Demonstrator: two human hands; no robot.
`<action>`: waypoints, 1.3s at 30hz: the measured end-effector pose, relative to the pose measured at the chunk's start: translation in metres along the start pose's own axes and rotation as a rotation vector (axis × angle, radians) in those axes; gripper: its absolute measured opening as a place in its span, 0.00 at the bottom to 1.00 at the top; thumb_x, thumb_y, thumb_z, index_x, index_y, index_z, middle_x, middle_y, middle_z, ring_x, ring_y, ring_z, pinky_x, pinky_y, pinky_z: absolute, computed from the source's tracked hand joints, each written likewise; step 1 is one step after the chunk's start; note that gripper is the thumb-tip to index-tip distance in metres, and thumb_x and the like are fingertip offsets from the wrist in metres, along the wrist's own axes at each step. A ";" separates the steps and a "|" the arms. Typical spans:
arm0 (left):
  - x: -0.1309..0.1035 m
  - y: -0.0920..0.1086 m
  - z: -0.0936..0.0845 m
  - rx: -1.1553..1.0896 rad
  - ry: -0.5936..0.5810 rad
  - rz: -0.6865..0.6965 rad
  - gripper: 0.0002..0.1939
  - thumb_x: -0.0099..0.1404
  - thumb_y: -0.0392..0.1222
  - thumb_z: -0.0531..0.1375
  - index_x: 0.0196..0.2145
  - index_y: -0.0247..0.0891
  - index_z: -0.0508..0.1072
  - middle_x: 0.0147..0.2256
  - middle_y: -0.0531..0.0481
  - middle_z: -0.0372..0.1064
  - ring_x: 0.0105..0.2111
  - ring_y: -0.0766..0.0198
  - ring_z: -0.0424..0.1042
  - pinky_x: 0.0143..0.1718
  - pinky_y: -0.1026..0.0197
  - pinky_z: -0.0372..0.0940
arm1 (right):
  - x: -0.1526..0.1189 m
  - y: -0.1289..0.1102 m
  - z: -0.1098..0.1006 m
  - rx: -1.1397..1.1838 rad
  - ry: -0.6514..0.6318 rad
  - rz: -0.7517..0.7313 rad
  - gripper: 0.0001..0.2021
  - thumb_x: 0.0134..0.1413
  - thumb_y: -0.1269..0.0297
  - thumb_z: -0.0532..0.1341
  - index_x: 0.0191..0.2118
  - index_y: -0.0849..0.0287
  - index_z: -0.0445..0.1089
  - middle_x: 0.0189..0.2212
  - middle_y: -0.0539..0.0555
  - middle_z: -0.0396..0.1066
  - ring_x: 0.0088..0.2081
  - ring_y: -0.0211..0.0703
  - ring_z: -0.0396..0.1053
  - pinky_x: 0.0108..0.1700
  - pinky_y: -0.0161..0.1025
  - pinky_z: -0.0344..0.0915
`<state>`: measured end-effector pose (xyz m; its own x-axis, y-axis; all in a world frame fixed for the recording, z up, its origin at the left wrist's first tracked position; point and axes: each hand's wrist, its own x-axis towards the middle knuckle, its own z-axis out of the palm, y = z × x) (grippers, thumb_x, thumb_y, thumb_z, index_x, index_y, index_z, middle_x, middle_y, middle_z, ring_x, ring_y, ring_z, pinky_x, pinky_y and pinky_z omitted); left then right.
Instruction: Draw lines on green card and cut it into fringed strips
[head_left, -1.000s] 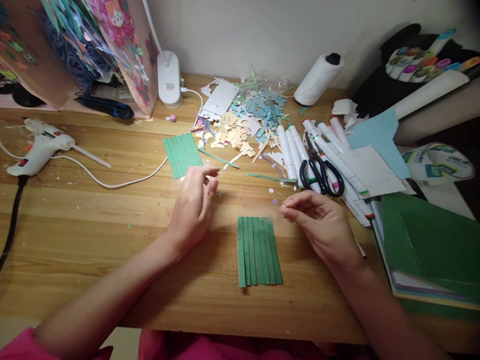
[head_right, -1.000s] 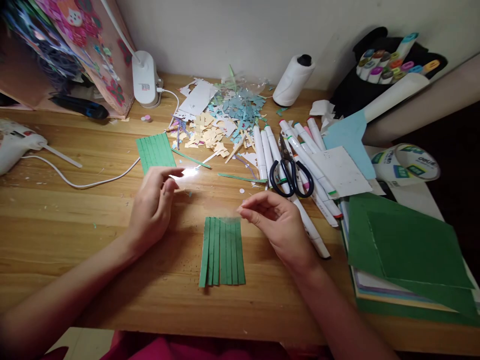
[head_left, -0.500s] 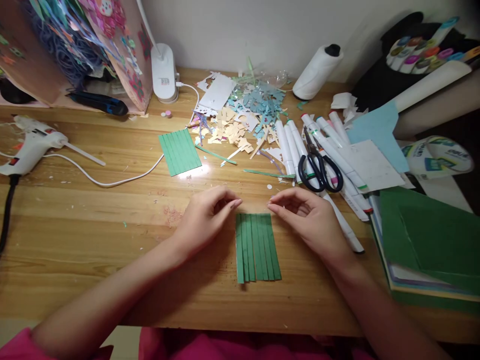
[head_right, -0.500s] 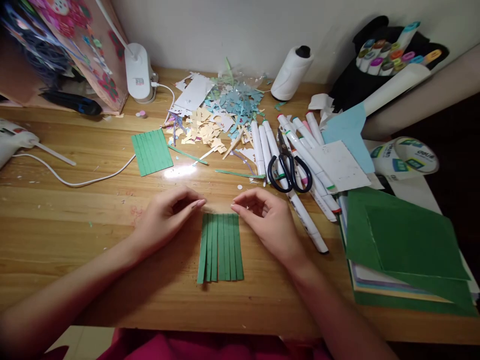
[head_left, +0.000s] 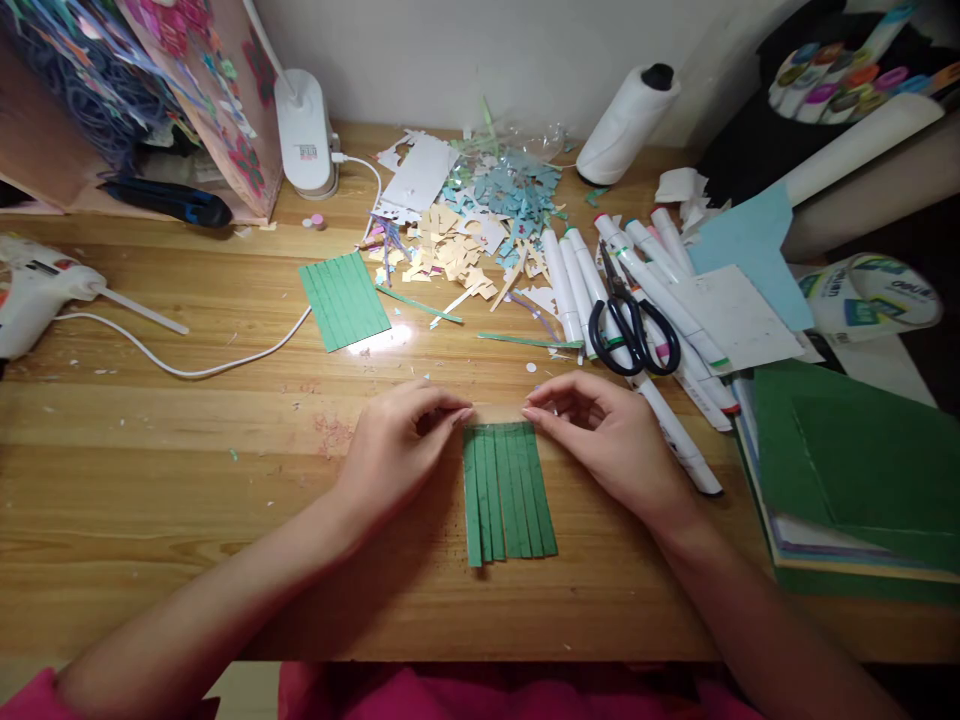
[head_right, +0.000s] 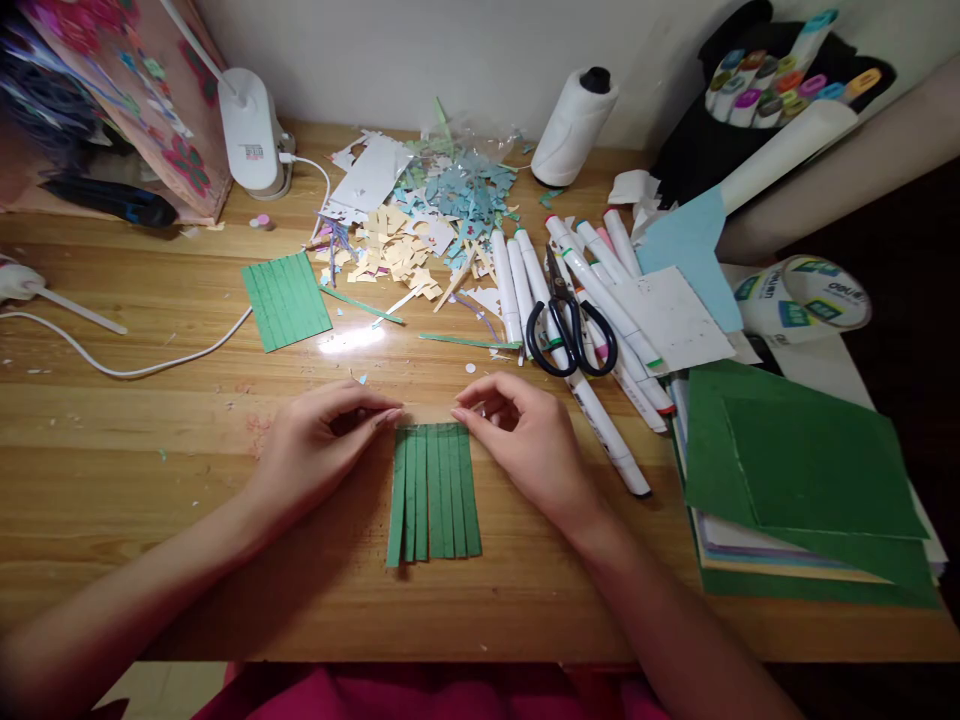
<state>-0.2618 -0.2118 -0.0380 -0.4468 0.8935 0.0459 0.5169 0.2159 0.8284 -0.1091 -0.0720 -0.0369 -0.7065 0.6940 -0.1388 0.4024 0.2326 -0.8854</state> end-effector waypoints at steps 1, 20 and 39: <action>0.000 0.000 0.000 -0.004 0.001 -0.001 0.04 0.62 0.36 0.60 0.32 0.36 0.76 0.27 0.51 0.72 0.27 0.67 0.68 0.28 0.66 0.59 | 0.000 0.000 0.000 -0.004 0.000 0.001 0.04 0.49 0.65 0.65 0.31 0.58 0.71 0.27 0.52 0.73 0.29 0.42 0.70 0.28 0.36 0.64; -0.003 0.000 0.000 -0.332 0.053 -0.055 0.10 0.64 0.40 0.59 0.43 0.39 0.71 0.36 0.50 0.66 0.38 0.65 0.68 0.41 0.62 0.64 | -0.002 -0.004 -0.001 0.346 -0.116 0.072 0.10 0.46 0.61 0.67 0.34 0.58 0.69 0.33 0.52 0.73 0.29 0.38 0.72 0.30 0.35 0.72; -0.012 0.017 -0.007 -0.205 -0.185 0.225 0.29 0.64 0.30 0.54 0.61 0.41 0.50 0.36 0.51 0.66 0.37 0.66 0.68 0.44 0.61 0.64 | -0.019 -0.026 0.001 -0.316 -0.045 -0.519 0.09 0.53 0.63 0.63 0.42 0.53 0.69 0.48 0.56 0.66 0.55 0.51 0.59 0.57 0.50 0.55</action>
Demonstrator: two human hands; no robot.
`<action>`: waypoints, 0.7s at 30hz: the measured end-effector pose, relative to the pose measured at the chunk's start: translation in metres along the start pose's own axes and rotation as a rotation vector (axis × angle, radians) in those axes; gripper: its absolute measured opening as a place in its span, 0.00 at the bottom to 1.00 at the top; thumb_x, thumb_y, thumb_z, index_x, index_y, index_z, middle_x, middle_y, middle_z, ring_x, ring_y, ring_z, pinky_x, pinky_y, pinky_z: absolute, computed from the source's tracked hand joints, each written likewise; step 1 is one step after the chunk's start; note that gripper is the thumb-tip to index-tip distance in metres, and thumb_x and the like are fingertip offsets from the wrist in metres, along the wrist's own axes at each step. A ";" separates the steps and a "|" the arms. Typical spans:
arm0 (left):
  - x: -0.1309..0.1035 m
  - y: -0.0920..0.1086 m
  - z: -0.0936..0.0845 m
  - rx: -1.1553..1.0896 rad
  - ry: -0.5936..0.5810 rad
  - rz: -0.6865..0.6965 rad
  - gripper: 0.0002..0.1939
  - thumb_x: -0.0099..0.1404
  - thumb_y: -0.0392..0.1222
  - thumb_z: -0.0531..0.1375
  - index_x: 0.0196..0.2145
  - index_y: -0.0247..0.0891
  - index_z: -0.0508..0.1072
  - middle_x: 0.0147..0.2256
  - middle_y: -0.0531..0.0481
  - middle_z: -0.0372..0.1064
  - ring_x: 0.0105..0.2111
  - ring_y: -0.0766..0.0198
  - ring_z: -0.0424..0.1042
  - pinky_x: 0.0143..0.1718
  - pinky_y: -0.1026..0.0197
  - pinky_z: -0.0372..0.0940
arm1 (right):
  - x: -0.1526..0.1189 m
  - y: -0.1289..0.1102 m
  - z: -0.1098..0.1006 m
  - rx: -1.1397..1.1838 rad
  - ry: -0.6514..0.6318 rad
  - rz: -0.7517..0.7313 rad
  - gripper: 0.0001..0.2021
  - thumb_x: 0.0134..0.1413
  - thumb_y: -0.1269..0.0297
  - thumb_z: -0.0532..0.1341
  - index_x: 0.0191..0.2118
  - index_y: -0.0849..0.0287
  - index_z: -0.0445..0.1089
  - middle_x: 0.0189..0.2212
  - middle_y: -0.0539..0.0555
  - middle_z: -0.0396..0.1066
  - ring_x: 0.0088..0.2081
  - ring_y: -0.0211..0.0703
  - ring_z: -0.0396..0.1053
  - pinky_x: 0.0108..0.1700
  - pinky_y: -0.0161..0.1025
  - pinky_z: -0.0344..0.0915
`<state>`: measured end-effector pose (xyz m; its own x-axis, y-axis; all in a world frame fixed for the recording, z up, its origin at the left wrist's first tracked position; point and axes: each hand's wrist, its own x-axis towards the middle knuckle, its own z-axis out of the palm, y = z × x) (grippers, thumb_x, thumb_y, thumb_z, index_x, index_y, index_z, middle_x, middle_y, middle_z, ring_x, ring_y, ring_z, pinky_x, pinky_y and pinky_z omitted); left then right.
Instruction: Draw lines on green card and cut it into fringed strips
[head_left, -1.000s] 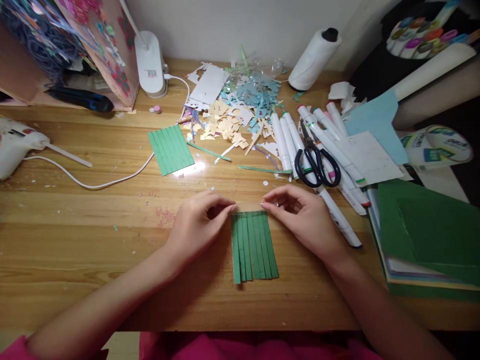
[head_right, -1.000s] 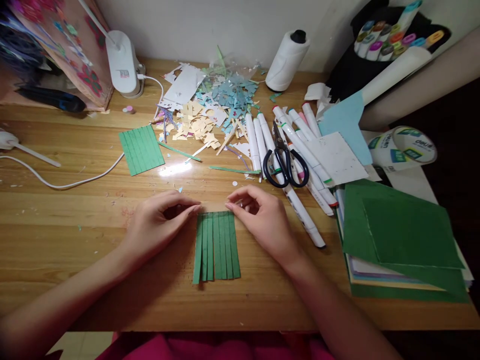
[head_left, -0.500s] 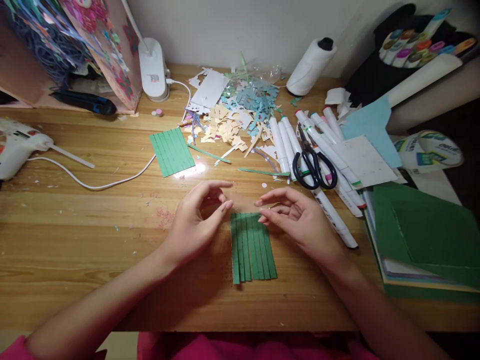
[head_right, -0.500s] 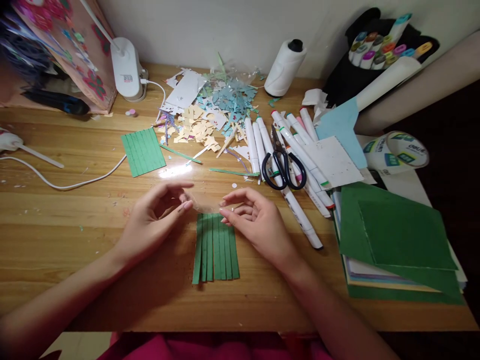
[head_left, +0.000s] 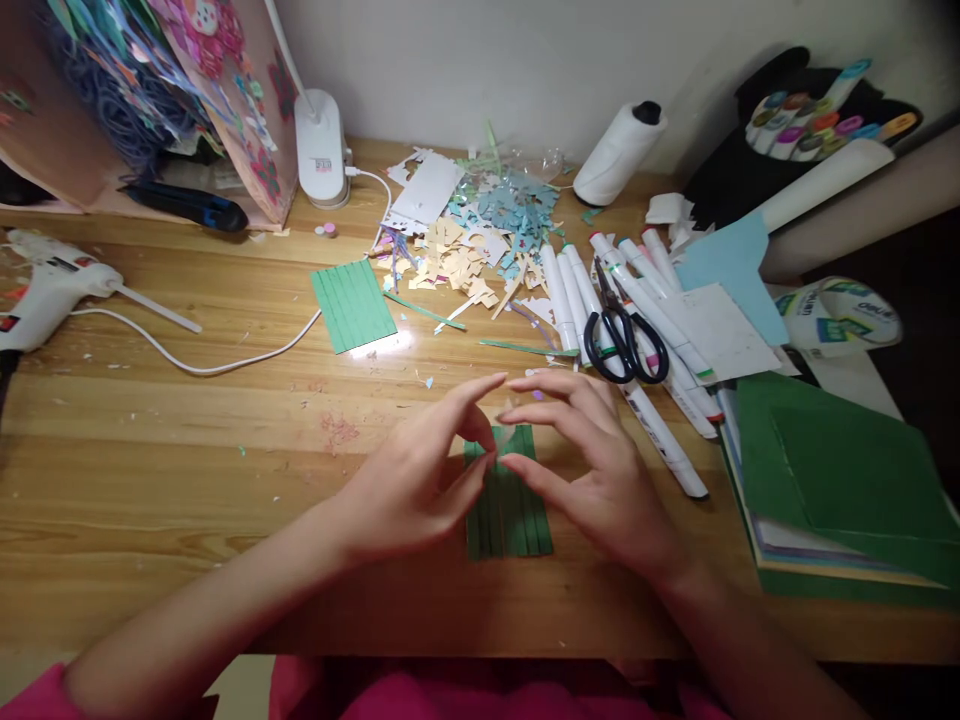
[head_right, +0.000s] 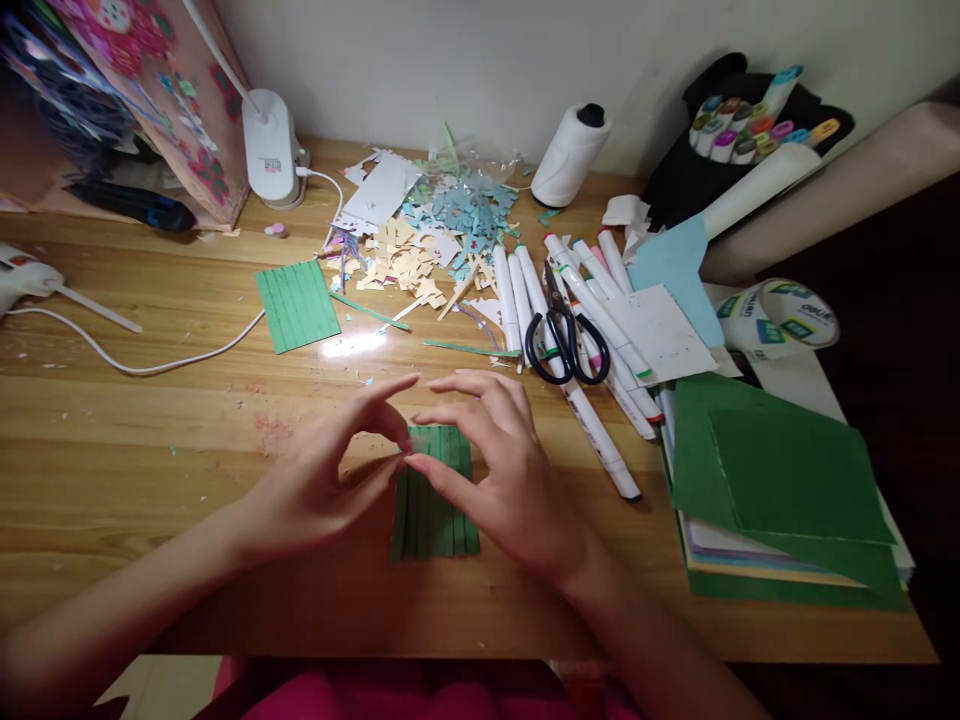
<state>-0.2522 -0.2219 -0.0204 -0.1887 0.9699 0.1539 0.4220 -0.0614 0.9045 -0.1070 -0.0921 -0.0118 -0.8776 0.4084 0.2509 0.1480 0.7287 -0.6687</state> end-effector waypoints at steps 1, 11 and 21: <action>-0.001 0.001 0.001 0.030 -0.005 0.026 0.30 0.64 0.30 0.54 0.61 0.41 0.49 0.36 0.51 0.66 0.38 0.66 0.68 0.44 0.61 0.64 | 0.000 -0.001 0.000 0.013 -0.001 -0.004 0.06 0.53 0.65 0.63 0.39 0.53 0.70 0.46 0.55 0.67 0.54 0.51 0.59 0.56 0.49 0.56; 0.001 0.006 0.008 -0.118 0.054 -0.011 0.25 0.57 0.42 0.65 0.51 0.41 0.62 0.47 0.44 0.62 0.46 0.59 0.65 0.47 0.57 0.64 | -0.005 -0.005 0.007 0.563 0.249 0.137 0.04 0.52 0.67 0.64 0.31 0.49 0.70 0.27 0.49 0.71 0.36 0.45 0.69 0.46 0.46 0.65; 0.002 0.000 0.019 -0.470 0.090 -0.296 0.05 0.63 0.41 0.59 0.36 0.39 0.67 0.38 0.48 0.68 0.41 0.63 0.70 0.46 0.57 0.66 | -0.002 0.003 0.014 0.835 0.285 0.444 0.07 0.47 0.62 0.66 0.30 0.52 0.66 0.39 0.51 0.71 0.45 0.44 0.69 0.47 0.43 0.68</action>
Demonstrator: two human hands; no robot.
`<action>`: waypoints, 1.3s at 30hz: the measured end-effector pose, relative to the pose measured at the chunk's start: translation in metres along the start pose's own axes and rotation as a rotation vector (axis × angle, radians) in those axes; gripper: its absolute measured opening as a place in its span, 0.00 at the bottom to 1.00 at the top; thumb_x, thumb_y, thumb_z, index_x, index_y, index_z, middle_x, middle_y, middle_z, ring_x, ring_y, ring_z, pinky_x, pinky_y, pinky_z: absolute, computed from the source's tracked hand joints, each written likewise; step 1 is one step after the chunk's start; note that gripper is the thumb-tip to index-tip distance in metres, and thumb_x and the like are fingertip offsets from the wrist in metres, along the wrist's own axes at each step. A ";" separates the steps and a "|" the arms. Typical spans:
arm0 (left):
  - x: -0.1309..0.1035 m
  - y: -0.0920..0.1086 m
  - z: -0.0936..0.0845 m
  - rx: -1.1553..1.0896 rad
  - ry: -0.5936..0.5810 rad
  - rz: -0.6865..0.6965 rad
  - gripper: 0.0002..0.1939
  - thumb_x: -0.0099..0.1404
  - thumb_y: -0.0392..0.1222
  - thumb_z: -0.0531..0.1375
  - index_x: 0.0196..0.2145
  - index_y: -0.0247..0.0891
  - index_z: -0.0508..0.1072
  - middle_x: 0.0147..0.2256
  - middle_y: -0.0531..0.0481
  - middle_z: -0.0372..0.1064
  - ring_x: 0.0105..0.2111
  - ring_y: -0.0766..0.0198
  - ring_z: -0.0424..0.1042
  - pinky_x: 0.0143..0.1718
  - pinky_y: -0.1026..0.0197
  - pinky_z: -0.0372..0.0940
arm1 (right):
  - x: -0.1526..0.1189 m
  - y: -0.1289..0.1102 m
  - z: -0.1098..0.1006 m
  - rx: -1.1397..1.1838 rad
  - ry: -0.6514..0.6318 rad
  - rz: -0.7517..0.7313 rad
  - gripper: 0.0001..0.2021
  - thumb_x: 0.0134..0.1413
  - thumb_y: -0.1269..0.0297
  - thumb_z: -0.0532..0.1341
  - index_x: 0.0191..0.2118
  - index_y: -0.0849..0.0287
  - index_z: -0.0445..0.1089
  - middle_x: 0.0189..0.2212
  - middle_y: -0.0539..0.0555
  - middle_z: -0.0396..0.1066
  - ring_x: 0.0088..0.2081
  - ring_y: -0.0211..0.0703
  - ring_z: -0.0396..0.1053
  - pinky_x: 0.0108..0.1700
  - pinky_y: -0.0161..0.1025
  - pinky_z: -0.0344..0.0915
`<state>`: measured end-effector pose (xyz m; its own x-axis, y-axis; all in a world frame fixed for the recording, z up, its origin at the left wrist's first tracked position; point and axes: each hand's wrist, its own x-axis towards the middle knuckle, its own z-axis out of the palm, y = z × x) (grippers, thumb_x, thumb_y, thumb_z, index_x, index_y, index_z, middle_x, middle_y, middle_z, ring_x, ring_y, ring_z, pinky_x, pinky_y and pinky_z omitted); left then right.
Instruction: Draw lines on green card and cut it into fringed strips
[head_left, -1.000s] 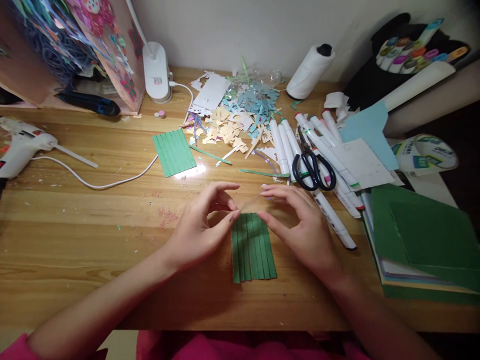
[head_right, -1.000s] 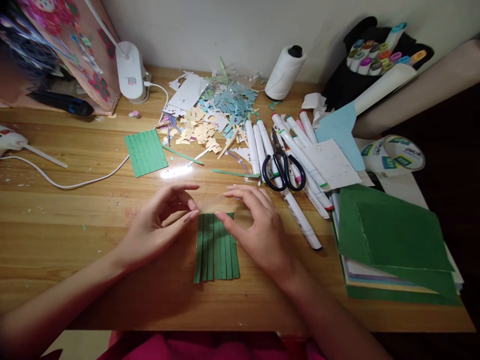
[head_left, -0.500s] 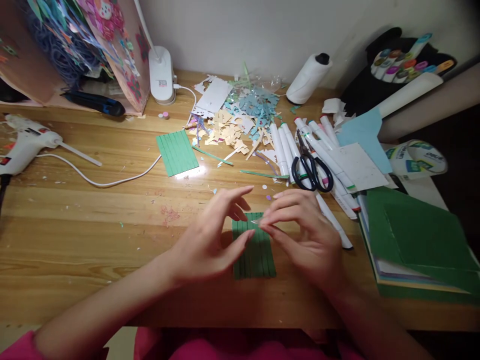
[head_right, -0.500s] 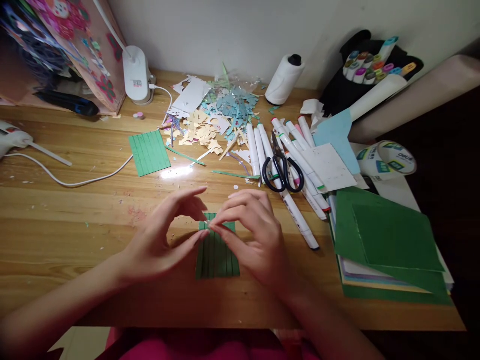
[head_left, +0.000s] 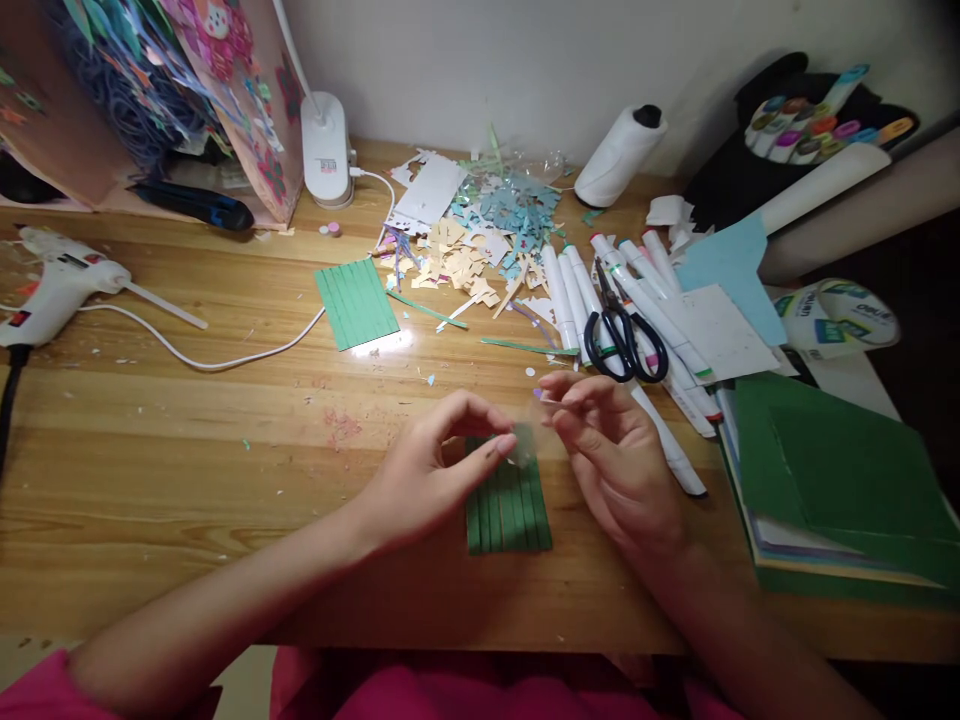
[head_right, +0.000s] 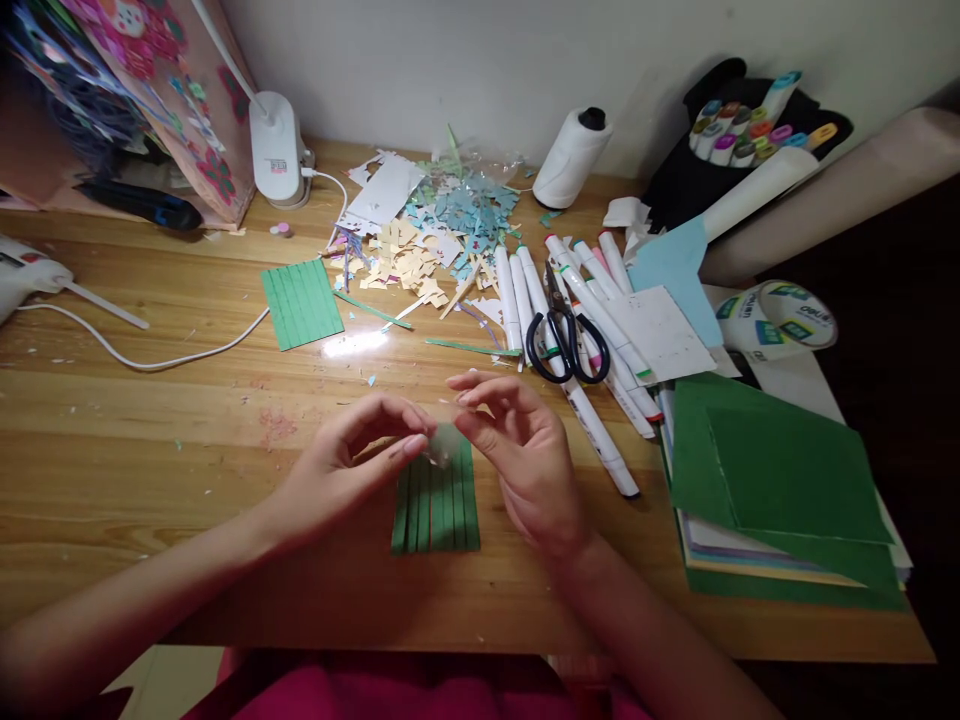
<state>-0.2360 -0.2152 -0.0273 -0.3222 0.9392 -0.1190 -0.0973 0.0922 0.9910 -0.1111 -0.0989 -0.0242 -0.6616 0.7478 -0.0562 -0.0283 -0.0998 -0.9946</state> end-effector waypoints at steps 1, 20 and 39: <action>0.001 -0.001 0.002 -0.038 0.016 -0.002 0.09 0.61 0.40 0.62 0.38 0.39 0.66 0.39 0.48 0.68 0.42 0.63 0.70 0.47 0.57 0.65 | 0.000 -0.001 0.001 0.028 0.002 0.009 0.07 0.46 0.63 0.66 0.30 0.52 0.66 0.39 0.51 0.70 0.45 0.44 0.69 0.46 0.42 0.68; 0.011 0.005 -0.015 0.039 0.188 -0.078 0.04 0.59 0.39 0.62 0.31 0.35 0.72 0.31 0.51 0.72 0.32 0.67 0.71 0.35 0.65 0.66 | 0.008 0.008 0.001 -0.030 0.169 -0.047 0.14 0.46 0.64 0.64 0.37 0.50 0.58 0.31 0.48 0.62 0.36 0.39 0.66 0.47 0.40 0.67; 0.019 -0.012 -0.026 0.653 0.119 0.092 0.04 0.63 0.37 0.58 0.32 0.39 0.73 0.30 0.53 0.72 0.30 0.66 0.68 0.31 0.64 0.60 | 0.022 0.010 -0.029 -0.469 -0.058 0.130 0.08 0.44 0.64 0.68 0.32 0.58 0.71 0.31 0.53 0.74 0.34 0.43 0.73 0.39 0.40 0.72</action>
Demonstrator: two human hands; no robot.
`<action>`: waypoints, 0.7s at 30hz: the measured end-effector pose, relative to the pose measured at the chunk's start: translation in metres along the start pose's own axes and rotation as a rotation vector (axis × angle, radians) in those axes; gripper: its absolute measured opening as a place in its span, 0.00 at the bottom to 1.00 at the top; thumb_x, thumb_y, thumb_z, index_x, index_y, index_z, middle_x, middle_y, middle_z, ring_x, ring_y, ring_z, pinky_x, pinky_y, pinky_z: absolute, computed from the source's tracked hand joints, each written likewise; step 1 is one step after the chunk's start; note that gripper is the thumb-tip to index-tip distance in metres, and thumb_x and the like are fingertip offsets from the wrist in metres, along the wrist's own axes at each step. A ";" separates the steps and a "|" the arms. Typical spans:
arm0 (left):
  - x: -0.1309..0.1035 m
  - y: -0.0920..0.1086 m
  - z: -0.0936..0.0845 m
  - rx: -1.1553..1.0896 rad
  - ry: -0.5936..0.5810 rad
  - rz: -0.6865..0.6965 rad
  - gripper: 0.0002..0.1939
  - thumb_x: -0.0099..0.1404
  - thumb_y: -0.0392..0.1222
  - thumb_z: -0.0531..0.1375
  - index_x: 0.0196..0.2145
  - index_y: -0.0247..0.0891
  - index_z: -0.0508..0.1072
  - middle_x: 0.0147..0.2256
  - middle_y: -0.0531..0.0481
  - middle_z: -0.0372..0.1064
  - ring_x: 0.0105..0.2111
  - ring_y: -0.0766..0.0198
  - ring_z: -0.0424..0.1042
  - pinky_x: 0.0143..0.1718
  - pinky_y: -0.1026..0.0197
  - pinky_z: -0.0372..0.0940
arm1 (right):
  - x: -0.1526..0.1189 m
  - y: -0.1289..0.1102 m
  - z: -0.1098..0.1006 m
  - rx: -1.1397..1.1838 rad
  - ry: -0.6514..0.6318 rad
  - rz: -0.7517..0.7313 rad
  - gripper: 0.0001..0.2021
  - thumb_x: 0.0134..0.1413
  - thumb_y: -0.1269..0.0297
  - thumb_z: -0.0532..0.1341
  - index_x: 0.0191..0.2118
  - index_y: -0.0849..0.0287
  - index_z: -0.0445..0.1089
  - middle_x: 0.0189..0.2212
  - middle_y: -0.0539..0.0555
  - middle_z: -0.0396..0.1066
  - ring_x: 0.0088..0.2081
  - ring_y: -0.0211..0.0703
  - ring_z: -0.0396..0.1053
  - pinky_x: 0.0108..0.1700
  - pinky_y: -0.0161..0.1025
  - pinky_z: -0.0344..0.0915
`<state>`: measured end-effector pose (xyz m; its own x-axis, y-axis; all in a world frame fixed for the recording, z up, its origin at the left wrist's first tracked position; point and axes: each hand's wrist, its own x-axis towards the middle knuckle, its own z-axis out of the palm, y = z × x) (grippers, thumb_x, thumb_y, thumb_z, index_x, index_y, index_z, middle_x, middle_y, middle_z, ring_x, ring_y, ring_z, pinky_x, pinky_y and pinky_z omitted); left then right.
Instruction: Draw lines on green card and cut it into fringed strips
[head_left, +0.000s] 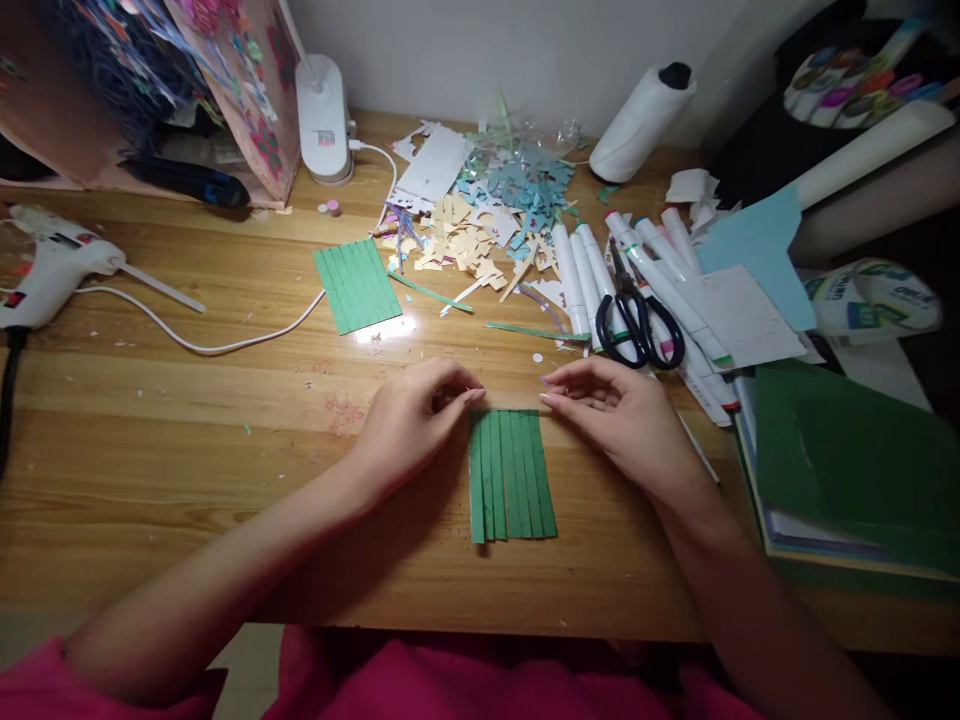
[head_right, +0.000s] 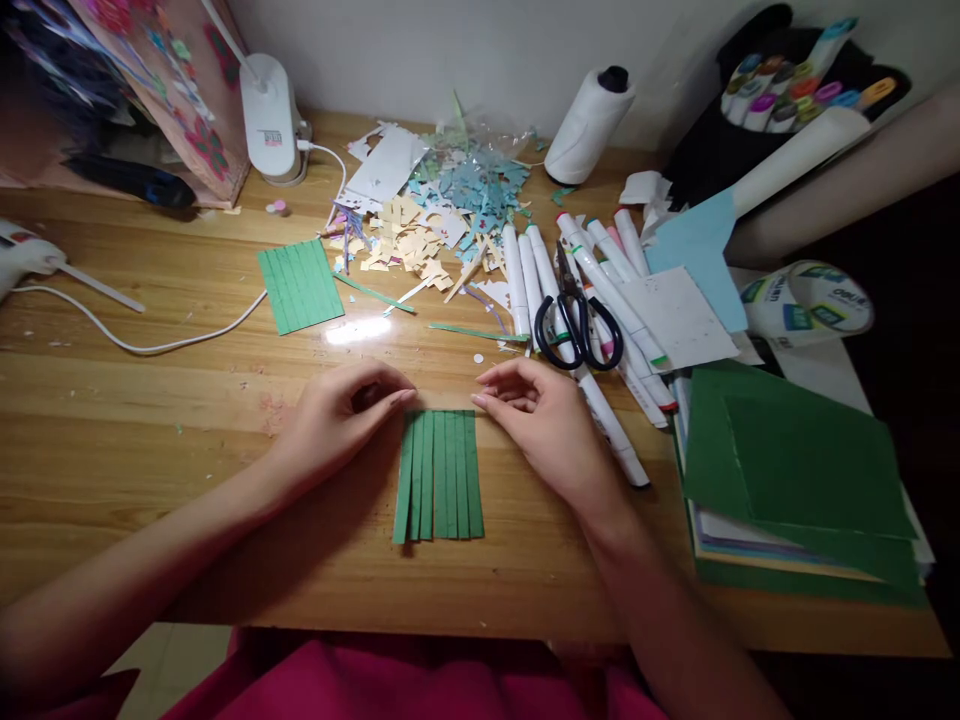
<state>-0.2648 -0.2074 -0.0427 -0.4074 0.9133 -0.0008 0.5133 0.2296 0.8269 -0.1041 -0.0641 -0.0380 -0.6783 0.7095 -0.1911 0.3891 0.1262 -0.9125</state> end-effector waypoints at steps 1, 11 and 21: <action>0.000 0.000 0.000 0.009 -0.002 0.003 0.04 0.64 0.37 0.58 0.32 0.39 0.73 0.31 0.52 0.72 0.31 0.65 0.68 0.32 0.63 0.60 | 0.000 0.000 0.000 -0.005 -0.004 0.004 0.08 0.44 0.65 0.68 0.32 0.58 0.71 0.31 0.52 0.74 0.34 0.43 0.73 0.39 0.40 0.72; 0.000 0.006 -0.003 -0.032 0.006 -0.011 0.05 0.64 0.39 0.58 0.31 0.36 0.71 0.28 0.52 0.67 0.27 0.67 0.63 0.27 0.65 0.57 | -0.001 -0.002 0.001 0.013 -0.022 -0.012 0.07 0.45 0.64 0.67 0.31 0.57 0.71 0.30 0.52 0.74 0.33 0.42 0.73 0.37 0.38 0.72; 0.000 0.000 -0.001 0.047 -0.008 0.008 0.03 0.64 0.38 0.58 0.32 0.37 0.71 0.31 0.51 0.72 0.31 0.65 0.68 0.32 0.63 0.61 | 0.000 0.001 0.002 -0.053 -0.024 -0.013 0.06 0.46 0.64 0.67 0.30 0.58 0.71 0.29 0.52 0.74 0.32 0.41 0.72 0.35 0.37 0.71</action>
<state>-0.2658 -0.2076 -0.0417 -0.3971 0.9178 0.0007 0.5514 0.2380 0.7996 -0.1051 -0.0649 -0.0393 -0.6982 0.6906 -0.1885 0.4121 0.1725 -0.8947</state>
